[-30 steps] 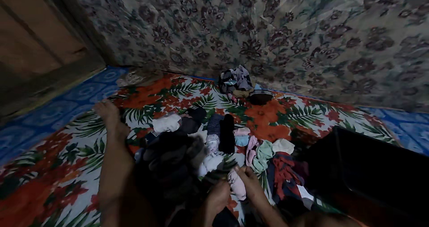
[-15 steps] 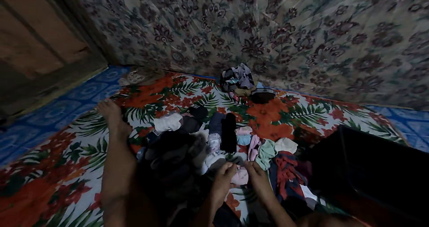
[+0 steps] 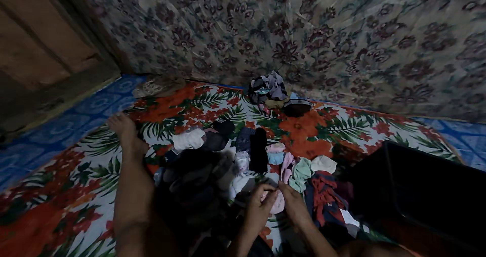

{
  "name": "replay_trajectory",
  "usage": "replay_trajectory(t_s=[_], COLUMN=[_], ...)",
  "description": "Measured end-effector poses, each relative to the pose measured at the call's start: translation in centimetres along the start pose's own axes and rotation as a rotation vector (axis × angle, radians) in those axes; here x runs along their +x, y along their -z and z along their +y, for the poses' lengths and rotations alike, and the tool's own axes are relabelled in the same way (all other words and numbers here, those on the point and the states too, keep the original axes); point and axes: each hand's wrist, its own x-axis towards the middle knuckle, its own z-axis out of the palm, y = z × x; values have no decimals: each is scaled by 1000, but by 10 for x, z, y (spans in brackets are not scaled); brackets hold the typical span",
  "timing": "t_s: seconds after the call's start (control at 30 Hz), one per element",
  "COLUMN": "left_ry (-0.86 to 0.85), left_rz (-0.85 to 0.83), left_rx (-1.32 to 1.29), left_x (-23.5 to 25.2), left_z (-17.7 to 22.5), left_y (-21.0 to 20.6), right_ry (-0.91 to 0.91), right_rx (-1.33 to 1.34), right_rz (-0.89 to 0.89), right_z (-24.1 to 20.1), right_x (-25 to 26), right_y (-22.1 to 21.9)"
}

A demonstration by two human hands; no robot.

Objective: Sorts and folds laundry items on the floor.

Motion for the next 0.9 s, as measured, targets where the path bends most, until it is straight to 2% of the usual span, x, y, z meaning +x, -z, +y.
replay_trajectory(t_s=[0.13,0.3,0.4,0.47,0.5,0.53,0.6,0.63,0.67,0.77,0.9], left_ry=[-18,155,215,164,173,239,580,661,661,590,549], left_rz=[-41,-50,-43,64,112,133,138,152,179,223,218], left_rx=[-29,-10,-75,-90,-64,-18,81,149,198,286,439], left_x=[-9,-14,-10,-3,-1,0,3,7,10,20,40], left_z=[1,12,8,7,19,53,178,219,234,226,215], left_y=[-4,-11,-3,9,19,33,59,66,69,73,71], right_ry=[-84,-197,-192,-103,-62,-28,29,51,69,105,3], right_rx=[81,178,-11,-192,-233,-245,-275,-320,-392,-631,-663], right_rz=[82,13,-116,-208,-247,-260,-241,-208,-168,-164,-248], right_z=[-7,-11,-17,-30,-39,-46,-60,-66,-70,-64,-41], right_x=[1,-4,1,10,13,18,27,30,34,45,48], right_y=[4,1,7,21,30,39,58,67,73,92,97])
